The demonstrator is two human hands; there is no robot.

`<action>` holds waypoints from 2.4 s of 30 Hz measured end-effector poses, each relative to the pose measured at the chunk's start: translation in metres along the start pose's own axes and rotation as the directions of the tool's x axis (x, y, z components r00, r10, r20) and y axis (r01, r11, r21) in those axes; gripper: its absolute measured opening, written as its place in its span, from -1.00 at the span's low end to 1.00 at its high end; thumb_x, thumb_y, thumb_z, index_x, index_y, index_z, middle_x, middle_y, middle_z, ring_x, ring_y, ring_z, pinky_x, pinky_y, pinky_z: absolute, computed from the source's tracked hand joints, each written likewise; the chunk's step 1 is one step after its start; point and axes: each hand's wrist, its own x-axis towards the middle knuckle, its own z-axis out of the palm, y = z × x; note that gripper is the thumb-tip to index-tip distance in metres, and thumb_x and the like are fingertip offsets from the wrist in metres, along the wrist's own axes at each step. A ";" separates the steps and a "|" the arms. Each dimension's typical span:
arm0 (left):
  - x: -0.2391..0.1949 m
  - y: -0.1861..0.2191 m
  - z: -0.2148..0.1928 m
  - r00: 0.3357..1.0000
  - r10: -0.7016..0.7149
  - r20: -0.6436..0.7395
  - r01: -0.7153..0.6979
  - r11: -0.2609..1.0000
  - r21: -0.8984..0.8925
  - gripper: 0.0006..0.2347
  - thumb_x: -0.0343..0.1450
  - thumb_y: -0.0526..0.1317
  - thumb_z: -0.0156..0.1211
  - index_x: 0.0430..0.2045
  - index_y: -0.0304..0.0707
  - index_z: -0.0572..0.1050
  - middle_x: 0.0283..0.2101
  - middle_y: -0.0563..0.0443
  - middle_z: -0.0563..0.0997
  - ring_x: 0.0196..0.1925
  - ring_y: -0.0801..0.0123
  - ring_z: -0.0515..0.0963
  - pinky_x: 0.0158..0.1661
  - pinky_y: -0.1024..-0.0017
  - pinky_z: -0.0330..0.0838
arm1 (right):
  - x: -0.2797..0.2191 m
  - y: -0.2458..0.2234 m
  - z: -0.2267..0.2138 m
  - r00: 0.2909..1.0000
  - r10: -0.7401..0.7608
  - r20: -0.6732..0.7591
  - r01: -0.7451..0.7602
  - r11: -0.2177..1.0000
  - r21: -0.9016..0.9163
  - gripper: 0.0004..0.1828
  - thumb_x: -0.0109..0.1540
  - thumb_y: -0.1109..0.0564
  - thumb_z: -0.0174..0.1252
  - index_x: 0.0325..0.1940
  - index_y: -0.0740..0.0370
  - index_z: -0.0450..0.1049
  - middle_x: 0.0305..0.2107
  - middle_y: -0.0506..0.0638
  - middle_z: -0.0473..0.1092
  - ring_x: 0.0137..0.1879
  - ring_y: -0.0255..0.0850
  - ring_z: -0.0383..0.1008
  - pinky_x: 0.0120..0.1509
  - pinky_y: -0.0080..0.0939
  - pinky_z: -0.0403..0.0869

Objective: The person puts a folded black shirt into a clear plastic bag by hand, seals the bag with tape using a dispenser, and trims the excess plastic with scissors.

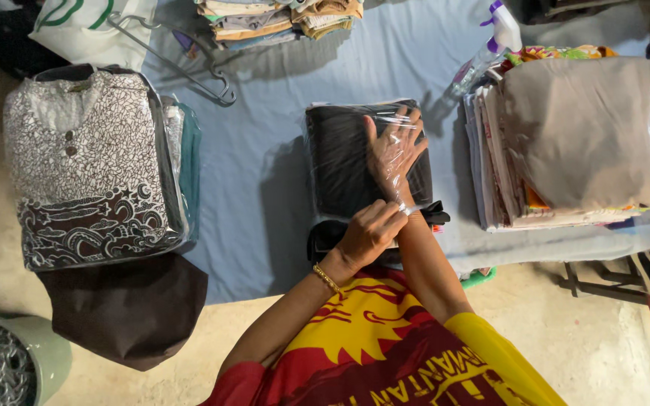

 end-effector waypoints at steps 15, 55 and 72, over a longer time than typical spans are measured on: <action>0.002 -0.001 -0.006 0.997 0.077 -0.032 -0.076 0.997 0.017 -0.76 0.30 -0.38 0.25 -0.17 -0.28 0.54 -0.17 0.00 0.49 -0.10 0.23 0.57 -0.12 0.34 0.54 | -0.054 0.044 -0.018 0.912 -0.410 -0.021 0.404 0.905 -0.138 -0.09 0.40 -0.41 -0.02 0.68 0.03 -0.07 0.49 0.13 -0.07 0.66 0.24 -0.14 0.63 0.45 -0.06; -0.012 0.000 -0.014 0.994 -0.042 0.097 0.035 0.997 0.070 -0.58 0.31 -0.45 0.24 0.10 -0.26 0.51 -0.03 0.00 0.53 -0.14 0.23 0.56 -0.18 0.37 0.55 | -0.165 0.108 -0.074 0.886 -0.444 0.132 0.460 0.875 -0.151 0.06 0.28 -0.21 0.12 0.55 0.57 -0.19 0.41 0.69 -0.21 0.54 0.53 -0.18 0.55 0.28 0.00; -0.130 -0.034 -0.047 0.974 -0.225 0.034 0.208 0.942 0.264 -0.81 0.39 -0.41 0.30 -0.50 -0.25 0.35 -0.45 -0.04 0.39 -0.39 0.21 0.52 -0.39 0.33 0.48 | -0.089 0.194 -0.023 0.869 -0.494 0.019 0.447 0.801 0.398 -0.53 0.20 0.15 0.25 0.11 0.34 0.27 -0.19 0.32 0.39 -0.02 0.26 0.45 0.02 0.12 0.43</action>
